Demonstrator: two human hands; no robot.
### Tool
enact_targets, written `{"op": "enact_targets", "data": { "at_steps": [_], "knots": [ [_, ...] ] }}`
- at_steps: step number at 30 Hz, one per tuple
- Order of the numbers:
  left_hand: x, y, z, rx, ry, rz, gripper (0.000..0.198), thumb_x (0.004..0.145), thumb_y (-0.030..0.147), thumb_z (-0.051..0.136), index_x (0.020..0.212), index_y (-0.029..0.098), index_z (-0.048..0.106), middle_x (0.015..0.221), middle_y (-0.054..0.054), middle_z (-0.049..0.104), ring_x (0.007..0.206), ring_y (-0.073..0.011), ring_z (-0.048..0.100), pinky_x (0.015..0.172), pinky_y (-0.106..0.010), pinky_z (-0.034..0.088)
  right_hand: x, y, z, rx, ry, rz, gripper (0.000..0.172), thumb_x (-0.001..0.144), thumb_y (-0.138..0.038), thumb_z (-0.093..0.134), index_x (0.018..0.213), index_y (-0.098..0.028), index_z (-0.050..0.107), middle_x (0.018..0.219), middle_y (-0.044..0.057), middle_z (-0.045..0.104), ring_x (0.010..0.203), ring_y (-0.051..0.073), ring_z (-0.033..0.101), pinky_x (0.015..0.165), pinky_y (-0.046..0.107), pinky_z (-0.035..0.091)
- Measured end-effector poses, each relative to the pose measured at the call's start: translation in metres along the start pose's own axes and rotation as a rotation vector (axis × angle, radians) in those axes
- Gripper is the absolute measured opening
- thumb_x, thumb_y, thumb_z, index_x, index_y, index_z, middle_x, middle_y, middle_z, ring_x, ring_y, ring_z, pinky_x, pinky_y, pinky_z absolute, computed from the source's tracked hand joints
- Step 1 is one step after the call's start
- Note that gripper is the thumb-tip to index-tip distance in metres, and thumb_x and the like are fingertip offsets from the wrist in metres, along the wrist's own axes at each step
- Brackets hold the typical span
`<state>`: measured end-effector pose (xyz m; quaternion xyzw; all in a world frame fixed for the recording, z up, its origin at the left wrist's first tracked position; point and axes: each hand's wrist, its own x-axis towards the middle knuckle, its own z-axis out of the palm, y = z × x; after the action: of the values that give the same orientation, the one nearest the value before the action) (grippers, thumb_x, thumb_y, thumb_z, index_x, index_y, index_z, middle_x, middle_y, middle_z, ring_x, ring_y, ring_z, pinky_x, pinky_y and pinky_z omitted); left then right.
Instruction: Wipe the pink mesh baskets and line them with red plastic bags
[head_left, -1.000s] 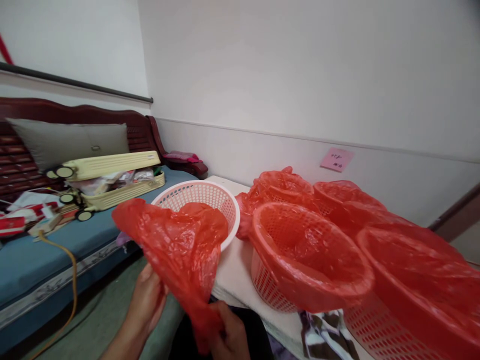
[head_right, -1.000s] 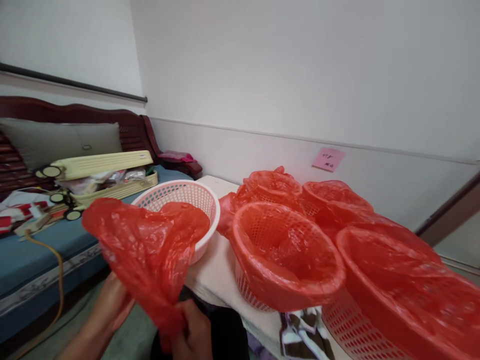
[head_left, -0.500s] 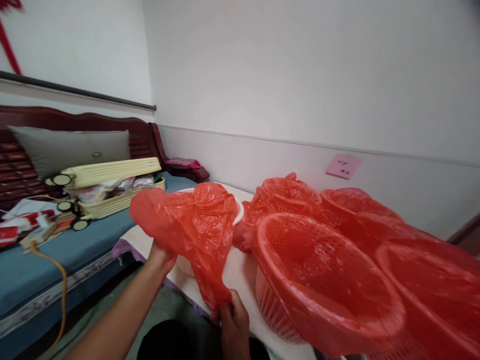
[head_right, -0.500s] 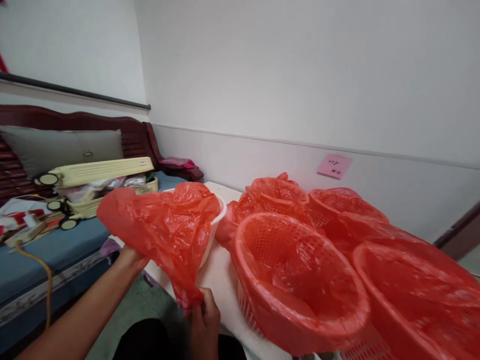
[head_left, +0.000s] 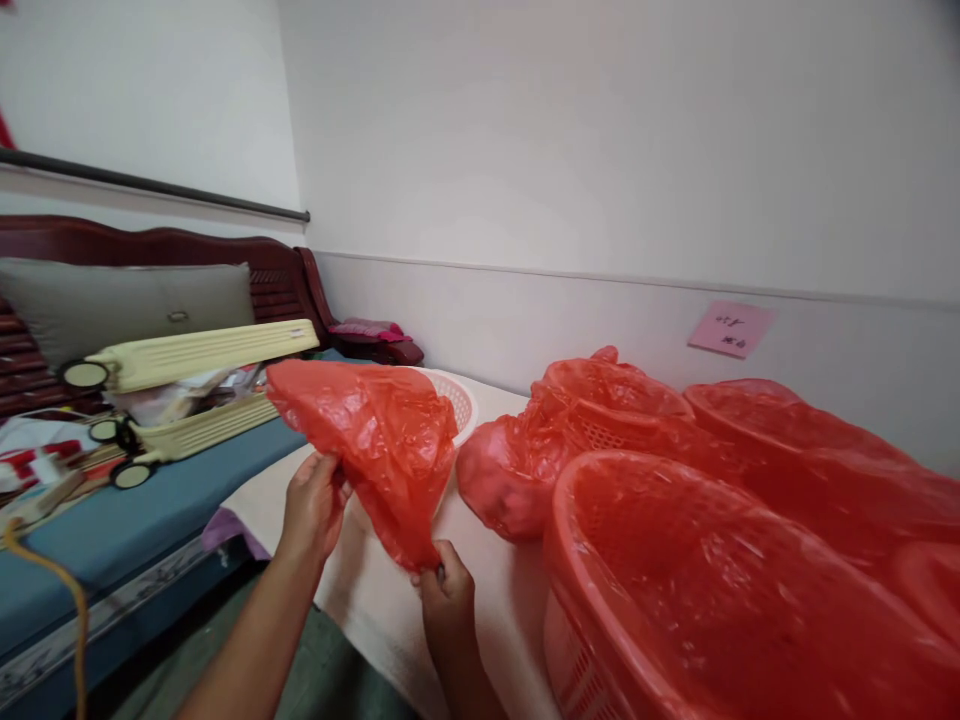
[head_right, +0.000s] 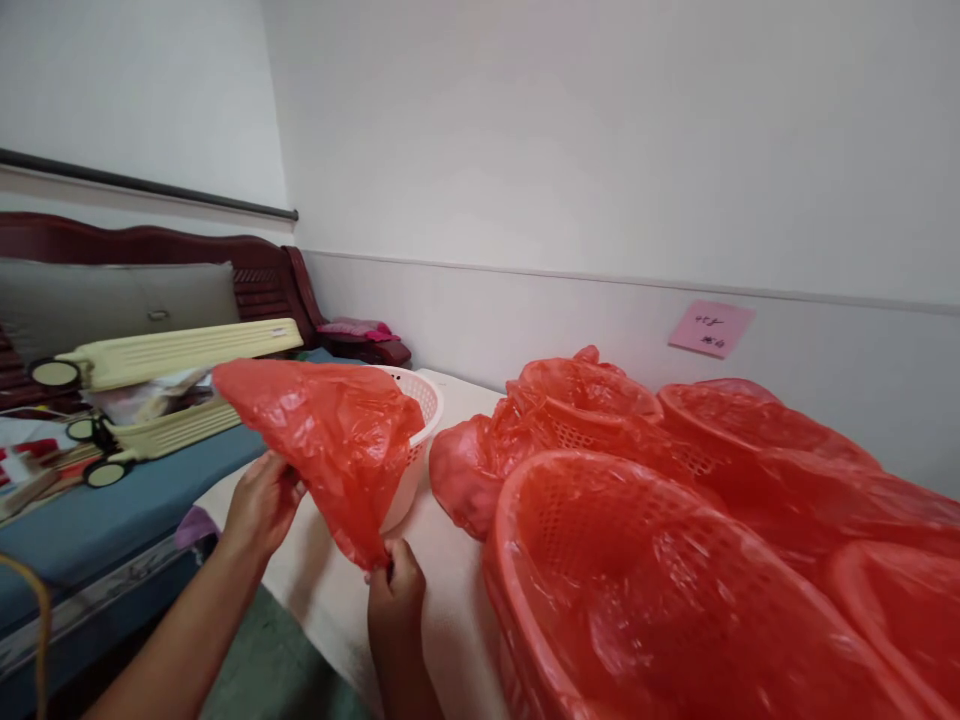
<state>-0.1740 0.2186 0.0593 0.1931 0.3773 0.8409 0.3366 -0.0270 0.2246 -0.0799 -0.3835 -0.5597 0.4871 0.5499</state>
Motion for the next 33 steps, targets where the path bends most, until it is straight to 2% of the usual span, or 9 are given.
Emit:
{"op": "enact_targets", "data": {
  "at_steps": [5, 8, 14, 17, 20, 22, 26, 29, 33],
  "knots": [
    [-0.024, -0.014, -0.009, 0.008, -0.005, 0.027, 0.028, 0.069, 0.03, 0.081, 0.077, 0.016, 0.058, 0.07, 0.004, 0.065, 0.06, -0.0067, 0.058, 0.055, -0.016, 0.047, 0.004, -0.001, -0.005, -0.06, 0.016, -0.019, 0.012, 0.075, -0.027, 0.055, 0.076, -0.017, 0.06, 0.07, -0.002, 0.055, 0.063, 0.013, 0.046, 0.055, 0.024, 0.033],
    [-0.027, -0.019, -0.014, 0.059, -0.021, 0.098, 0.028, 0.071, 0.03, 0.08, 0.083, 0.016, 0.059, 0.073, 0.003, 0.066, 0.062, -0.0086, 0.06, 0.06, -0.02, 0.051, 0.005, -0.004, -0.007, -0.065, 0.019, -0.009, 0.019, 0.074, -0.026, 0.053, 0.085, -0.015, 0.064, 0.069, -0.003, 0.054, 0.06, 0.012, 0.043, 0.055, 0.024, 0.032],
    [-0.044, -0.025, -0.025, 0.294, 0.008, 0.53, 0.005, 0.086, 0.021, 0.064, 0.09, 0.022, 0.061, 0.069, 0.007, 0.063, 0.061, -0.0083, 0.058, 0.064, -0.021, 0.049, 0.005, -0.009, -0.015, -0.01, 0.031, 0.05, 0.011, 0.075, -0.027, 0.054, 0.071, -0.017, 0.057, 0.06, -0.007, 0.039, 0.056, 0.01, 0.033, 0.051, 0.023, 0.026],
    [-0.061, -0.033, -0.032, 0.501, -0.12, 0.734, 0.018, 0.084, 0.01, 0.061, 0.095, 0.022, 0.067, 0.083, 0.003, 0.068, 0.075, -0.012, 0.062, 0.073, -0.024, 0.05, 0.005, -0.015, -0.021, 0.03, 0.04, 0.074, 0.016, 0.076, -0.027, 0.057, 0.083, -0.015, 0.063, 0.059, -0.007, 0.042, 0.055, 0.01, 0.034, 0.05, 0.023, 0.025],
    [-0.069, -0.044, -0.04, 0.675, -0.363, 0.923, 0.041, 0.073, 0.004, 0.063, 0.108, 0.025, 0.07, 0.106, -0.002, 0.07, 0.098, -0.0223, 0.064, 0.091, -0.035, 0.049, 0.007, -0.023, -0.028, 0.082, 0.061, 0.068, 0.02, 0.077, -0.029, 0.059, 0.091, -0.015, 0.065, 0.059, -0.007, 0.043, 0.055, 0.011, 0.037, 0.05, 0.023, 0.028],
    [-0.071, -0.052, -0.043, 0.752, -0.537, 1.003, 0.05, 0.068, 0.002, 0.061, 0.112, 0.025, 0.069, 0.108, -0.004, 0.071, 0.101, -0.0255, 0.064, 0.093, -0.039, 0.048, 0.007, -0.029, -0.032, 0.124, 0.065, 0.041, 0.019, 0.079, -0.034, 0.059, 0.087, -0.017, 0.063, 0.061, -0.005, 0.045, 0.057, 0.012, 0.04, 0.052, 0.022, 0.034],
    [-0.077, -0.068, -0.043, 0.87, -0.773, 0.931, 0.04, 0.071, 0.002, 0.053, 0.104, 0.021, 0.065, 0.1, -0.009, 0.069, 0.093, -0.0254, 0.063, 0.082, -0.039, 0.05, 0.003, -0.04, -0.034, 0.193, 0.02, 0.017, 0.023, 0.081, -0.041, 0.059, 0.086, -0.019, 0.064, 0.07, -0.002, 0.057, 0.067, 0.015, 0.052, 0.062, 0.024, 0.044],
    [-0.081, -0.078, -0.041, 0.915, -0.824, 0.795, 0.025, 0.075, 0.006, 0.049, 0.092, 0.019, 0.062, 0.087, -0.009, 0.064, 0.083, -0.0247, 0.061, 0.073, -0.038, 0.049, -0.001, -0.047, -0.034, 0.179, -0.086, 0.042, 0.028, 0.078, -0.037, 0.063, 0.099, -0.02, 0.07, 0.084, 0.003, 0.069, 0.082, 0.022, 0.063, 0.07, 0.029, 0.05],
    [-0.081, -0.084, -0.041, 0.923, -0.843, 0.59, 0.019, 0.077, 0.007, 0.048, 0.086, 0.02, 0.059, 0.085, -0.008, 0.062, 0.082, -0.0238, 0.06, 0.075, -0.037, 0.048, -0.005, -0.051, -0.033, 0.131, -0.176, 0.043, 0.031, 0.084, -0.037, 0.066, 0.108, -0.018, 0.069, 0.097, 0.005, 0.071, 0.092, 0.024, 0.067, 0.077, 0.034, 0.055]
  ]
}}
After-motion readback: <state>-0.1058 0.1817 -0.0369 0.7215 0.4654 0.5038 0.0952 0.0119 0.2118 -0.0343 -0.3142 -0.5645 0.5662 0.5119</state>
